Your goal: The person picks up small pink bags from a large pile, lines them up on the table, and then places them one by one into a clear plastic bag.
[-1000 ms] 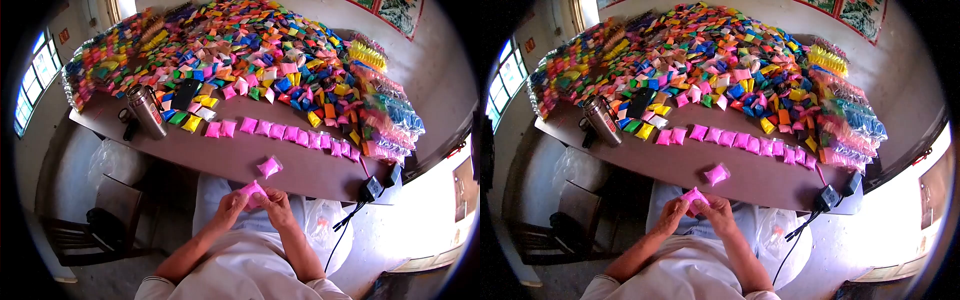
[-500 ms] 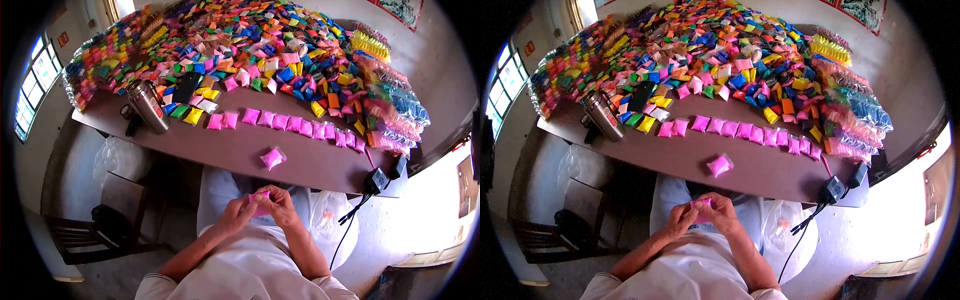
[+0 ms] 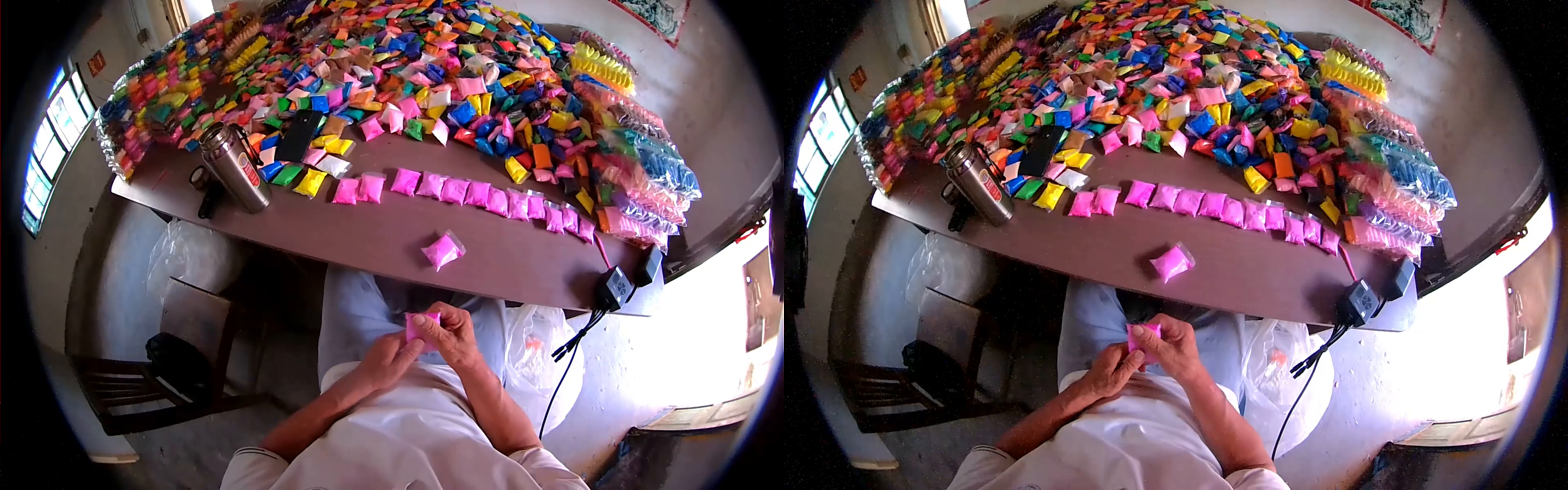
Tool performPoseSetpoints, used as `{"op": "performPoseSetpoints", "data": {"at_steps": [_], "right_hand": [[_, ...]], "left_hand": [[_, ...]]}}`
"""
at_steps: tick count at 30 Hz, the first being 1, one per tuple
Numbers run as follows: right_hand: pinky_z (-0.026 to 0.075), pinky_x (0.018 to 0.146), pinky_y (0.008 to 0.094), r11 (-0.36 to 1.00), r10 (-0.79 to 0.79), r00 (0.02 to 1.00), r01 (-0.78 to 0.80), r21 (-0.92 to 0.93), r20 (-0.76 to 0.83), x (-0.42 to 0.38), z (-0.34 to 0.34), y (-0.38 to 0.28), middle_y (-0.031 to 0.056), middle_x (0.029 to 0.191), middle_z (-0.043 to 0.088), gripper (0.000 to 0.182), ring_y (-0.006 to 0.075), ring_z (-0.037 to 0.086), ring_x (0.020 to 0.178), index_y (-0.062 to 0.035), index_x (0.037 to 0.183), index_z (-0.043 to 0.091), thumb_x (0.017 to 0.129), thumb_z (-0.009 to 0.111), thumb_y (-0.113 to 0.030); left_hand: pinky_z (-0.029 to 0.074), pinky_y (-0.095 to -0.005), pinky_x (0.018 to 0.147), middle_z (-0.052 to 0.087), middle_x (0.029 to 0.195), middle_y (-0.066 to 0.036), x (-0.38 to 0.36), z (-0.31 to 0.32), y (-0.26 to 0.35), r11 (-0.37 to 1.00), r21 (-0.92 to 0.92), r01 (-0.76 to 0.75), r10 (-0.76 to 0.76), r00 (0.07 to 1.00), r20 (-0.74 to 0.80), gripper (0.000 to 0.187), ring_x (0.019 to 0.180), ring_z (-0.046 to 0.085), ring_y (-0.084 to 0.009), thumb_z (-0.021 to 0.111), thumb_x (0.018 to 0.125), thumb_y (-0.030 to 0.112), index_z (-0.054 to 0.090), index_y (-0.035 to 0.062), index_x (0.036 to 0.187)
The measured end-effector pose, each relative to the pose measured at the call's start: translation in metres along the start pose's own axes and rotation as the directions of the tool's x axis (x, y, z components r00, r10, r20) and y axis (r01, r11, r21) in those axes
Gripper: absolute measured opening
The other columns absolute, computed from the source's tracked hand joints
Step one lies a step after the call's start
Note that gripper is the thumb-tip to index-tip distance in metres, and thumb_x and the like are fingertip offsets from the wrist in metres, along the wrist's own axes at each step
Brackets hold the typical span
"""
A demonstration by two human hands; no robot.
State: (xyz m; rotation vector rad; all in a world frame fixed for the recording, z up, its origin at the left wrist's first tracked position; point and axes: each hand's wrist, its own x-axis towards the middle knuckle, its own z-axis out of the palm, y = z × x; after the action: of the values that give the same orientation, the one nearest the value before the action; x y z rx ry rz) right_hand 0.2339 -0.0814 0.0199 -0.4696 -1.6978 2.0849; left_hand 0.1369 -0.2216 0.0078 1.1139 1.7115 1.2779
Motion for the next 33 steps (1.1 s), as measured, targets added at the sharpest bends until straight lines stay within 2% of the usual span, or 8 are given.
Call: {"op": "performPoseSetpoints", "data": {"at_steps": [2,6,9,11,17,26,30,33], "right_hand": [[0.048,0.051,0.0232,0.995,-0.049,0.999,0.047,0.088,0.013,-0.001,0.001,0.003,0.0022,0.071,0.063,0.024,0.0084,0.057,0.061,-0.0023,0.082,0.061,0.092,0.067,-0.023],[0.049,0.048,0.0247,0.995,-0.095,0.995,0.095,0.007,-0.014,-0.001,-0.001,0.007,0.0037,0.069,0.063,0.025,0.0097,0.057,0.057,-0.0017,0.08,0.06,0.092,0.066,-0.023],[0.051,0.05,0.0264,0.998,-0.026,1.0,0.026,0.059,0.002,-0.002,-0.001,0.003,0.0053,0.073,0.064,0.024,0.0115,0.06,0.061,-0.0008,0.084,0.06,0.092,0.067,-0.023],[0.052,0.053,0.0276,0.97,0.077,0.995,-0.089,0.228,0.06,0.0,0.0,0.001,0.0072,0.081,0.064,0.024,0.0133,0.061,0.068,0.0,0.092,0.06,0.091,0.068,-0.023],[0.055,0.058,0.0299,0.945,0.145,0.976,-0.185,0.27,0.162,0.004,-0.001,0.003,0.0073,0.085,0.064,0.026,0.0154,0.063,0.073,0.0009,0.101,0.059,0.091,0.068,-0.022],[0.052,0.057,0.0265,0.972,0.111,0.987,-0.133,0.194,0.119,0.006,-0.004,0.018,0.0036,0.08,0.064,0.015,0.0114,0.061,0.069,-0.0018,0.097,0.062,0.091,0.067,-0.014],[0.051,0.058,0.0252,0.973,0.075,0.99,-0.098,0.207,0.119,0.006,-0.003,0.015,0.0026,0.078,0.065,0.013,0.0099,0.06,0.068,-0.0023,0.096,0.062,0.091,0.067,-0.014],[0.052,0.059,0.0262,0.948,0.149,0.981,-0.177,0.265,0.125,0.006,-0.002,0.01,0.0031,0.08,0.065,0.014,0.0102,0.06,0.069,-0.0018,0.097,0.063,0.09,0.067,-0.014]], "left_hand": [[0.046,-0.0382,0.068,0.063,0.078,-0.013,-0.001,0.003,-0.008,0.998,-0.028,0.063,-0.062,0.997,0.036,0.041,0.073,0.061,-0.0255,0.048,0.097,0.039,0.062,0.0008,0.099],[0.045,-0.037,0.066,0.061,0.075,-0.01,0.0,0.005,-0.011,0.995,-0.082,0.054,-0.052,0.998,0.031,0.045,0.071,0.059,-0.0229,0.047,0.098,0.042,0.062,0.0003,0.096],[0.045,-0.0349,0.065,0.061,0.074,-0.008,0.001,0.007,-0.014,0.988,-0.149,0.026,-0.026,1.0,0.002,0.046,0.07,0.058,-0.0196,0.046,0.099,0.042,0.062,-0.0005,0.093],[0.045,-0.0321,0.063,0.06,0.073,-0.007,0.003,0.006,-0.015,0.985,-0.175,0.004,-0.014,0.998,-0.054,0.046,0.069,0.057,-0.0166,0.045,0.1,0.041,0.062,-0.001,0.091],[0.046,-0.0303,0.06,0.061,0.07,-0.007,0.006,0.007,-0.022,0.984,-0.175,-0.015,-0.004,0.994,-0.105,0.046,0.066,0.058,-0.0158,0.045,0.101,0.039,0.062,-0.0006,0.087],[0.048,-0.0308,0.061,0.063,0.073,-0.007,0.003,0.006,-0.019,0.998,-0.004,0.055,-0.055,0.998,-0.031,0.051,0.067,0.059,-0.016,0.042,0.102,0.044,0.064,-0.0006,0.09],[0.048,-0.0304,0.061,0.063,0.074,-0.006,0.004,0.007,-0.025,0.997,-0.01,0.075,-0.075,0.997,-0.021,0.05,0.067,0.059,-0.0155,0.043,0.101,0.044,0.064,-0.0004,0.09],[0.049,-0.03,0.061,0.064,0.075,-0.006,0.005,0.005,-0.022,0.992,-0.112,0.063,-0.068,0.997,-0.034,0.05,0.067,0.059,-0.0152,0.045,0.101,0.044,0.064,-0.0007,0.091]]}}
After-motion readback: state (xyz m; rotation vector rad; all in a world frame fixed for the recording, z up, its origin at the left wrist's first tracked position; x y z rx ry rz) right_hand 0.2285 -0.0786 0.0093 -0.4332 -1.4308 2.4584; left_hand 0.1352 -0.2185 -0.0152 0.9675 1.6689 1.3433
